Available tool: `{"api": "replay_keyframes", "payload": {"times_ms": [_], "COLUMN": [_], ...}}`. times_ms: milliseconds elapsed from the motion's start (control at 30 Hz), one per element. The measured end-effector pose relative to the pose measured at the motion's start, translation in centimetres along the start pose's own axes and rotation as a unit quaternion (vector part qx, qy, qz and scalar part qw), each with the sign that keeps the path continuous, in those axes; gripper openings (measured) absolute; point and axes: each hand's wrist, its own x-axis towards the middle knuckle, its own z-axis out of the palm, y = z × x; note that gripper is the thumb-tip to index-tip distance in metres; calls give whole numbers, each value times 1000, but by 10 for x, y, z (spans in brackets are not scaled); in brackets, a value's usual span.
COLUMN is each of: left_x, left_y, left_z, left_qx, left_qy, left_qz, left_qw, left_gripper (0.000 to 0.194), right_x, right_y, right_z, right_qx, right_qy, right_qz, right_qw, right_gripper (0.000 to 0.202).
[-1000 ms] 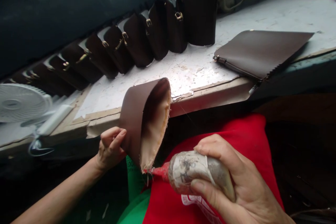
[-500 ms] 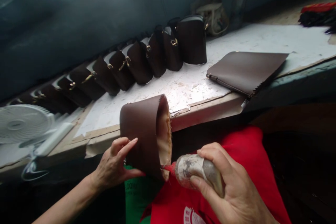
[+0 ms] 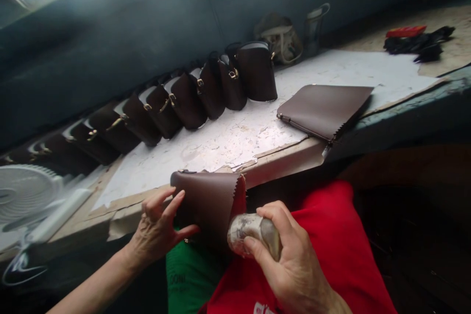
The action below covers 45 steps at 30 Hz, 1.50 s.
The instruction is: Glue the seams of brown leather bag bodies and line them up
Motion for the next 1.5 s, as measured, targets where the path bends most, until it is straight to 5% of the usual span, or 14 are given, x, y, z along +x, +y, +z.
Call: {"api": "replay_keyframes", "payload": {"times_ms": [100,300,500,733,967,1067,1233,1333,1500], "left_x": [20,63,34,-49,-59,-57,-57,-57,-43], "left_y": [0,-10,0,49,58,64,76,81,58], "left_z": [-6,-7,-1,-11,-10,-9,-14,-19,-40], "left_qx": [-7,-86,-119,-226,-232,-217,-209,-192,-216], "left_qy": [12,-126,-191,-262,-294,-306,-290,-229,-107], "left_qz": [63,157,92,34,-32,-34,4,42,21], "left_qw": [998,976,970,938,927,926,934,953,970], "left_gripper": [102,120,126,121,128,117,81,72,43], "right_x": [-1,-8,-16,-30,-53,-61,-65,-65,-62], "right_y": [-10,-27,-24,-7,3,5,6,5,7], "right_z": [3,10,13,-18,-65,-75,-80,-78,-77], "right_qx": [-23,-80,-166,-147,-136,-116,-91,-59,181], "right_qy": [4,13,-1,-60,17,74,123,140,289], "right_qz": [-33,-120,-120,54,243,292,323,335,355], "right_qw": [999,989,979,986,960,947,934,930,870], "right_gripper": [24,31,28,11,33,47,53,54,51]}}
